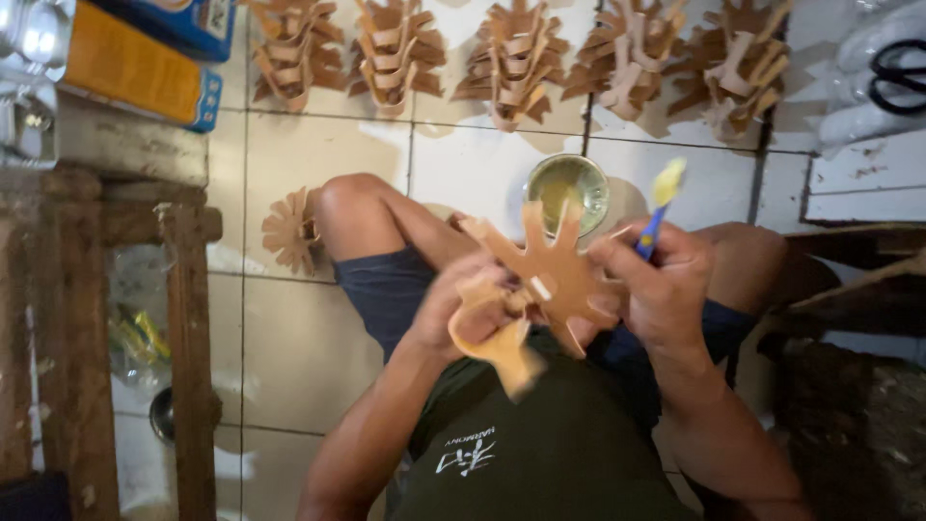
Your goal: The person sits on the floor and uses a brush to apply glue from a bowl onto cut leather pieces, then presses and folds the pieces together to assemble them, placing finished assemblies on the floor with other completed pieces.
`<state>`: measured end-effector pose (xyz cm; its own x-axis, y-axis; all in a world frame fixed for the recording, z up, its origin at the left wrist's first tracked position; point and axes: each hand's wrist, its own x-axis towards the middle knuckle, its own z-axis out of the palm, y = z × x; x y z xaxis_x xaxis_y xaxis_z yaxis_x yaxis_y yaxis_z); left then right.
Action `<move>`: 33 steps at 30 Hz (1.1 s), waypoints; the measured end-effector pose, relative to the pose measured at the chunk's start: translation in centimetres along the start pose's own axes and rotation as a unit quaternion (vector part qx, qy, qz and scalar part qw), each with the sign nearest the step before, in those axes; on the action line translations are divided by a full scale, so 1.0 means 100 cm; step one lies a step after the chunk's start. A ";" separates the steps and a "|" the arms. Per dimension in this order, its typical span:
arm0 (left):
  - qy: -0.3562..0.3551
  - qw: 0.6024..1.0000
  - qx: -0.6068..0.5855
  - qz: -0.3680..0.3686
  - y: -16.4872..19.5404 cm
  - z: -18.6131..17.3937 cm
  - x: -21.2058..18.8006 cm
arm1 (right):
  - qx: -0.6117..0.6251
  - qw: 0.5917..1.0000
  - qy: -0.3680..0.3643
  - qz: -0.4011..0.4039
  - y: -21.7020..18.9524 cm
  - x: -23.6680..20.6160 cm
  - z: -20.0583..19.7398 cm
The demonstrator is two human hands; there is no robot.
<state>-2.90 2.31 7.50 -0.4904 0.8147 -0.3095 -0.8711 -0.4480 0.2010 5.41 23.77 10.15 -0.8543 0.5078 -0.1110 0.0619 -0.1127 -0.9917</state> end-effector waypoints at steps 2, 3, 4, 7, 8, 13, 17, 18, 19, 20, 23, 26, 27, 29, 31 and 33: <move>-0.019 0.968 0.251 0.010 -0.006 -0.010 -0.003 | -0.038 0.998 -0.038 0.038 0.006 -0.004 0.006; -0.029 0.928 0.371 0.011 -0.009 -0.013 -0.004 | -0.059 0.995 -0.054 0.056 0.007 -0.004 0.007; -0.016 0.924 0.382 0.019 -0.010 -0.015 -0.005 | -0.039 0.998 -0.025 0.030 0.007 -0.004 0.006; 0.024 0.927 0.372 0.034 -0.008 -0.017 -0.007 | 0.120 0.992 0.029 -0.025 -0.002 0.005 -0.006; 0.043 0.939 0.340 0.038 -0.003 -0.016 -0.009 | 0.239 0.971 0.021 -0.024 -0.008 0.009 -0.015; 0.037 0.946 0.317 0.055 0.009 -0.001 -0.017 | -0.159 0.965 -0.109 -0.176 -0.020 0.003 -0.031; -0.021 0.931 0.356 0.072 0.008 0.012 -0.017 | -0.229 0.936 -0.160 -0.215 -0.018 0.004 -0.024; -0.039 0.929 0.359 0.081 0.009 0.014 -0.016 | -0.241 0.934 -0.157 -0.211 -0.018 0.005 -0.022; -0.048 0.939 0.331 0.076 0.010 0.016 -0.016 | -0.253 0.933 -0.154 -0.206 -0.019 0.007 -0.021; -0.055 0.950 0.300 0.070 0.011 0.016 -0.016 | -0.266 0.931 -0.152 -0.200 -0.020 0.007 -0.022; -0.043 0.953 0.292 0.067 0.012 0.014 -0.015 | -0.257 0.944 -0.106 -0.177 -0.023 0.004 -0.025; -0.024 0.956 0.287 0.060 0.009 0.011 -0.016 | -0.248 0.927 -0.181 -0.217 -0.021 0.000 -0.030; -0.023 0.958 0.281 0.058 0.009 0.010 -0.016 | -0.262 0.930 -0.169 -0.196 -0.018 0.000 -0.031; -0.033 0.952 0.294 0.078 0.010 0.010 -0.017 | -0.287 0.934 -0.148 -0.154 -0.008 0.004 -0.033; -0.011 0.952 0.293 0.089 0.017 0.012 -0.020 | -0.281 0.940 -0.121 -0.151 0.003 0.008 -0.038; 0.044 0.957 0.275 0.079 0.025 0.014 -0.025 | -0.289 0.941 -0.114 -0.130 0.020 0.015 -0.041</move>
<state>-3.83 -0.29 10.11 -0.6370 0.7072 -0.3067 -0.6523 -0.2824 0.7034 6.37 27.84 7.73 -0.9641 0.2492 0.0915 0.0496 0.5076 -0.8601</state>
